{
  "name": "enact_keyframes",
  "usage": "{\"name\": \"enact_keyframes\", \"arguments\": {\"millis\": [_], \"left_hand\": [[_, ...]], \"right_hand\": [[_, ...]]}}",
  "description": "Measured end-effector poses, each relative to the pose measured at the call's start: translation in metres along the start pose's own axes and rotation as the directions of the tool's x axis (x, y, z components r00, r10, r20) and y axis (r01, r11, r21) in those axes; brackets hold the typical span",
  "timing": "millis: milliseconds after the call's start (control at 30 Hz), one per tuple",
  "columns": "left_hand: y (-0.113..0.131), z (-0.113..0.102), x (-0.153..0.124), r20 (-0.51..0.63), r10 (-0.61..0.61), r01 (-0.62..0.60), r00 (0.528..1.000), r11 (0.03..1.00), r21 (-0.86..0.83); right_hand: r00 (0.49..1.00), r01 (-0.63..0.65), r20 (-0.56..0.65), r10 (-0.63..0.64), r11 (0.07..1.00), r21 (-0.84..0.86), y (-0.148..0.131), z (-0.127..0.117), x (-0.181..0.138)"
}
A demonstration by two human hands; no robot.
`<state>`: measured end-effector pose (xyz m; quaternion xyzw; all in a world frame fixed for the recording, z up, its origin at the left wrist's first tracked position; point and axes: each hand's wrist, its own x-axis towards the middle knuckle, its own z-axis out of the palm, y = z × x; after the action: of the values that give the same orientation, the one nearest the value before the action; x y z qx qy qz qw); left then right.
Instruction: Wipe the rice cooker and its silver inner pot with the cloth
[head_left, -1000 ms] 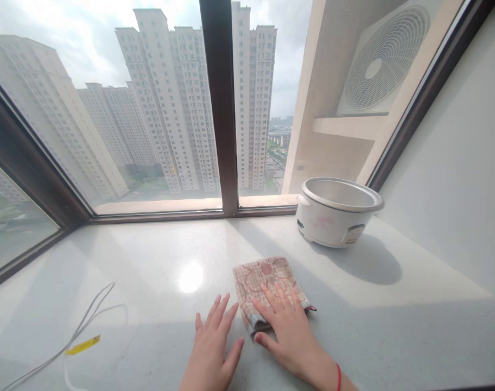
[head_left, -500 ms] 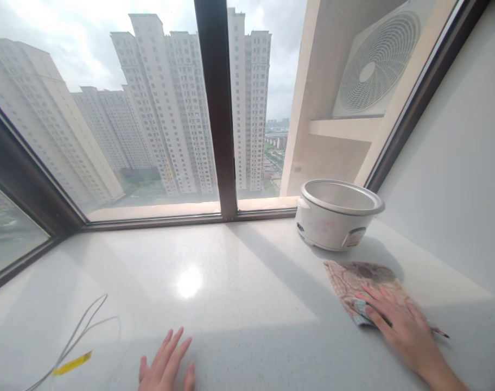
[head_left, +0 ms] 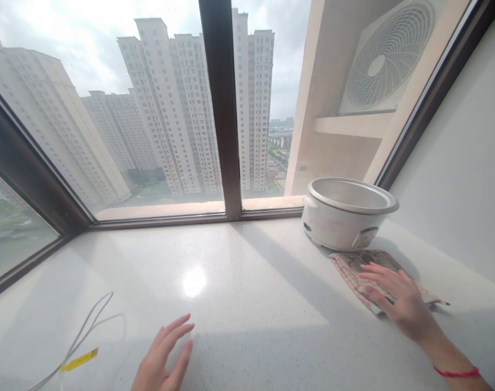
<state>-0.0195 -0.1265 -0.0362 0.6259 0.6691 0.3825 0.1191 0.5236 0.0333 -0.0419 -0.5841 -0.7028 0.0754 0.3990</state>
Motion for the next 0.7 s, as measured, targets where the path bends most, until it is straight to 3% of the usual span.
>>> {"name": "enact_keyframes", "arguments": {"millis": [67,133,167,200,267,333,433,700], "left_hand": [[0.011,-0.011,0.040,-0.028,-0.093,0.089,0.995,0.987,-0.134],[0.019,-0.010,0.083,-0.005,-0.191,0.175,0.982,0.908,-0.380],[0.021,-0.005,0.103,-0.014,-0.259,0.214,0.966,0.823,-0.526],[0.022,0.003,0.121,-0.030,-0.285,0.216,0.958,0.787,-0.577],[0.017,0.021,0.145,-0.058,-0.336,0.221,0.940,0.729,-0.648],[0.009,0.038,0.155,-0.067,-0.367,0.227,0.928,0.699,-0.679],[-0.002,0.049,0.153,-0.057,-0.381,0.234,0.923,0.672,-0.703],[0.001,0.039,0.143,-0.090,-0.333,0.179,0.939,0.694,-0.698]], "right_hand": [[0.998,-0.034,-0.048,0.044,0.980,0.196,-0.042,0.019,0.016],[0.986,-0.134,-0.036,0.161,0.911,0.390,-0.081,0.047,0.034],[0.974,-0.199,0.005,0.227,0.841,0.504,-0.097,0.063,0.043],[0.954,-0.268,0.069,0.291,0.730,0.629,-0.109,0.079,0.051],[0.943,-0.295,0.113,0.312,0.633,0.716,-0.123,0.108,0.061],[0.937,-0.292,0.114,0.330,0.563,0.773,-0.123,0.128,0.063],[0.925,-0.273,0.095,0.367,0.472,0.838,-0.110,0.136,0.057],[0.881,-0.215,0.049,0.471,0.306,0.927,-0.089,0.131,0.058]]}}
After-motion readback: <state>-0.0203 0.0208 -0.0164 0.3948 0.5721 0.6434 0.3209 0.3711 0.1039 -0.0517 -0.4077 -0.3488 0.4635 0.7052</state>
